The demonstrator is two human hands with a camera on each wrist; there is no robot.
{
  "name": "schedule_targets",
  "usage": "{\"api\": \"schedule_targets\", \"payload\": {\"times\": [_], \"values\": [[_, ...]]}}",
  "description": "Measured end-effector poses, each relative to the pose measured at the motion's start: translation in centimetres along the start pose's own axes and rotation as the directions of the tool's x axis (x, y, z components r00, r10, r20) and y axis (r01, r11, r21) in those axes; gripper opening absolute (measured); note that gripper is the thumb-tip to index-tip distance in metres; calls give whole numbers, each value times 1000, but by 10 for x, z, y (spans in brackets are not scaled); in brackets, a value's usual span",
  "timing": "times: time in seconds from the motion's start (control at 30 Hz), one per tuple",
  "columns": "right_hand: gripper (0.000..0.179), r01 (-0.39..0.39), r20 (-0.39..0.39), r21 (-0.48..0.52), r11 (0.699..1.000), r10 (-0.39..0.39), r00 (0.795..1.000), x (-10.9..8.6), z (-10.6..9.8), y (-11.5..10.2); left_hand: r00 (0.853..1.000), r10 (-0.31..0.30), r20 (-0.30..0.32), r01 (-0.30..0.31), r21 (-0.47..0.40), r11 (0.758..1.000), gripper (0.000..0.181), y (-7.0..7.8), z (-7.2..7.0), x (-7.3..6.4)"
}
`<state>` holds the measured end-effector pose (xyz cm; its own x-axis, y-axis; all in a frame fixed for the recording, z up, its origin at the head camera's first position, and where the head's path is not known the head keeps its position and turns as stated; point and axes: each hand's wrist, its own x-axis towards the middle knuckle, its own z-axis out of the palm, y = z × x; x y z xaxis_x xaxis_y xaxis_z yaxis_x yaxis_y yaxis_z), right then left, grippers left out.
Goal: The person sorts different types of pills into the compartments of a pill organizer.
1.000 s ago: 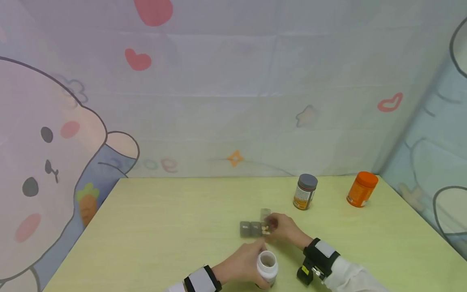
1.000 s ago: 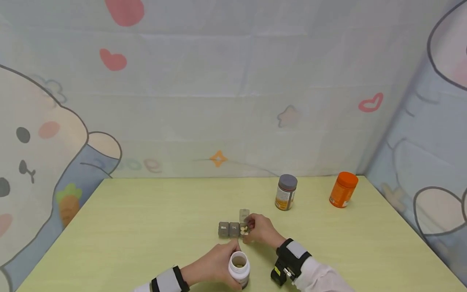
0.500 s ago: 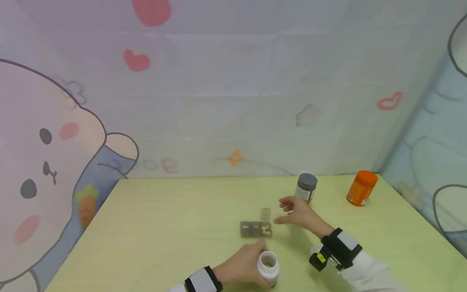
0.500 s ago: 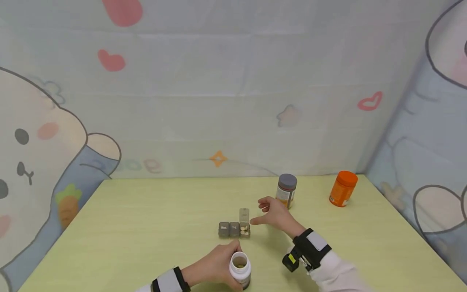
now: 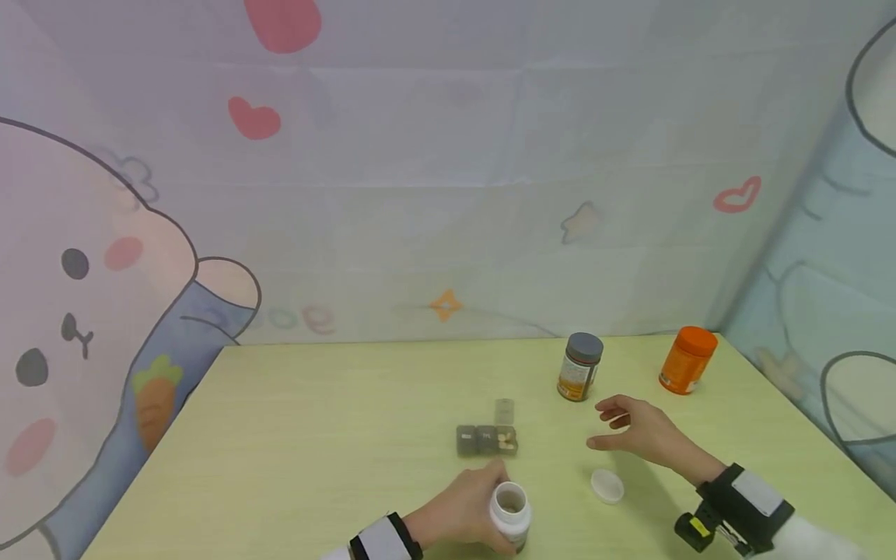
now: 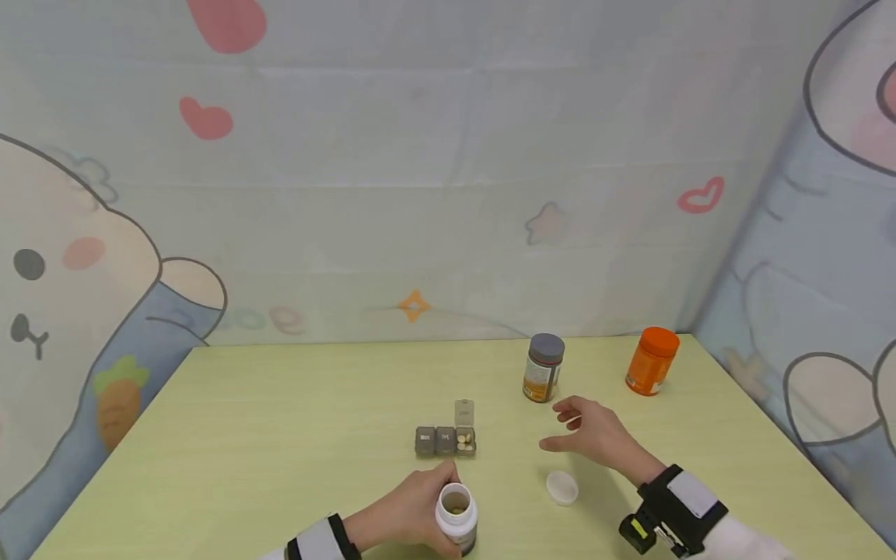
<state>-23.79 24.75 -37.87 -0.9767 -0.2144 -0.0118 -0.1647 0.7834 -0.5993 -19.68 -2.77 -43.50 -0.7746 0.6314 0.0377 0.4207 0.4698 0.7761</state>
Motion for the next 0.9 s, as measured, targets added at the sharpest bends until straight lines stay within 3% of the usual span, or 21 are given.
{"api": "schedule_targets", "payload": {"times": [0.47,0.77,0.9], "values": [[57,-105,100,-10,994,106,989,-19,23,26,1000,21,-12,-21,19,1000,56,-2,3,1],[58,-11,130,-30,999,14,991,-24,35,34,1000,18,-17,-18,2,1000,56,0,2,0],[56,-7,112,-57,998,14,994,-24,39,33,1000,16,-17,-16,-2,1000,55,1,2,0]]}}
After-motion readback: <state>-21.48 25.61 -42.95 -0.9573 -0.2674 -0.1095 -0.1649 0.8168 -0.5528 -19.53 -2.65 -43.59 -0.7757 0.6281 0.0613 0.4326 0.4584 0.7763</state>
